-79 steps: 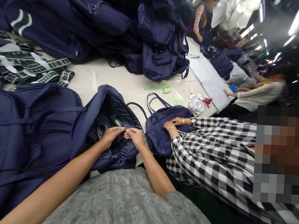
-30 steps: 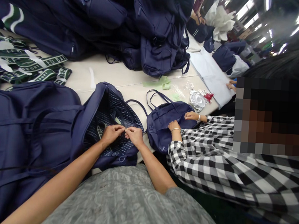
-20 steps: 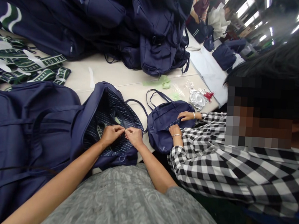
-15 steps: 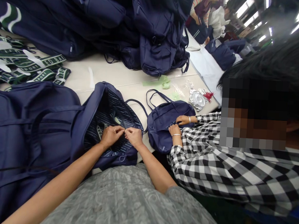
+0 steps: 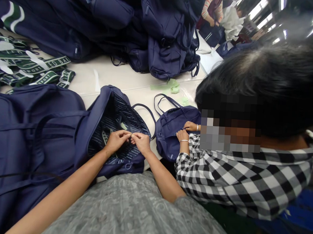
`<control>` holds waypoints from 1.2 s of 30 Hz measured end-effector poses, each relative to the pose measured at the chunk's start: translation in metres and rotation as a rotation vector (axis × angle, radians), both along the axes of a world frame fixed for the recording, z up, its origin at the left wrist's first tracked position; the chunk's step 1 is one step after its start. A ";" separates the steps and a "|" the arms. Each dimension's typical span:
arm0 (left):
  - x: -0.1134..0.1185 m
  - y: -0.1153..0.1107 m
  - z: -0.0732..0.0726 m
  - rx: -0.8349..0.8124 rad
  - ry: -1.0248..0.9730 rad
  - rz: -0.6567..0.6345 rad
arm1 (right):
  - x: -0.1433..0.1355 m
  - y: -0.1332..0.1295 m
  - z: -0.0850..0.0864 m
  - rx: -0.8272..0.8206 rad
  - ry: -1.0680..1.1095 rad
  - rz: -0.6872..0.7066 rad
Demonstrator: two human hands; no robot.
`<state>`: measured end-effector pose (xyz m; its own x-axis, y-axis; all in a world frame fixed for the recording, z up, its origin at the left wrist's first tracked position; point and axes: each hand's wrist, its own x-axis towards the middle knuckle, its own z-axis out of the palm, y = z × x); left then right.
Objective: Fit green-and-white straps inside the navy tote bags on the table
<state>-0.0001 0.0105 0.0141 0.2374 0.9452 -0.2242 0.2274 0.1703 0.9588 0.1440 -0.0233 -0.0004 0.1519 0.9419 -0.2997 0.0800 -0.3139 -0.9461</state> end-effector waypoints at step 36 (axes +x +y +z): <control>-0.008 0.002 -0.012 -0.138 -0.018 -0.088 | -0.003 -0.010 -0.007 -0.021 -0.054 0.092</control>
<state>-0.0081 0.0128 0.0020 0.3229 0.8812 -0.3452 0.2302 0.2806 0.9318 0.1406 -0.0329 -0.0078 0.0819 0.9461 -0.3132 0.1603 -0.3227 -0.9328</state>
